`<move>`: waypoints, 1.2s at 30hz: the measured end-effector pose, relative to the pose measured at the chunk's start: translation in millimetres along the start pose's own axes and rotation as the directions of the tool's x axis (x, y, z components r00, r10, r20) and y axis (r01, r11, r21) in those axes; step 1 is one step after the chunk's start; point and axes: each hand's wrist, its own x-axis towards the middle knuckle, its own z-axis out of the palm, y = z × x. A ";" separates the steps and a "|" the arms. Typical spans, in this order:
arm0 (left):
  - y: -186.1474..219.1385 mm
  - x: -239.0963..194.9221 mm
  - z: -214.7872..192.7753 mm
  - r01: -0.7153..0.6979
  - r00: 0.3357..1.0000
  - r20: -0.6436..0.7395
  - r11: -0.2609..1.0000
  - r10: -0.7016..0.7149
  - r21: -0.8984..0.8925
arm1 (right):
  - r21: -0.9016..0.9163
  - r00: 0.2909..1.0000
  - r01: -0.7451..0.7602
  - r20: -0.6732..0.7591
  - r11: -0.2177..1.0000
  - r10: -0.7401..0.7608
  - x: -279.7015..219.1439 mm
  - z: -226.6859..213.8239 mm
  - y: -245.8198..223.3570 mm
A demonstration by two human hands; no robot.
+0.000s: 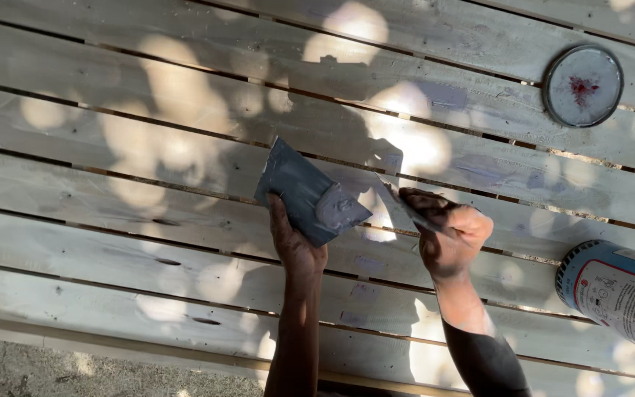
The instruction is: The person scoops a dark paste from a can using a putty knife and applies it into gaps between wooden slats on a pallet. They spread the paste along the seams and smooth it with the knife, working across multiple slats.
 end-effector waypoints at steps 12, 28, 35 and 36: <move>0.8 -39.5 59.7 -0.016 0.998 0.053 1.000 0.015 0.017 | -0.446 0.954 0.297 0.180 0.844 -0.240 2.4 41.6 -50.1; 14.8 -44.9 61.6 -0.072 0.992 0.114 0.982 0.052 0.177 | -0.317 0.882 -0.469 -0.131 0.824 0.452 -14.7 -14.3 -47.2; 14.3 -49.6 56.3 -0.092 0.992 0.107 0.975 0.071 0.204 | -0.172 0.882 -0.466 -0.174 0.868 0.439 -18.9 -16.9 -50.8; 14.1 -49.2 55.8 -0.092 0.992 0.102 0.973 0.072 0.212 | -0.206 0.885 -0.460 -0.184 0.864 0.427 -17.2 -16.9 -54.2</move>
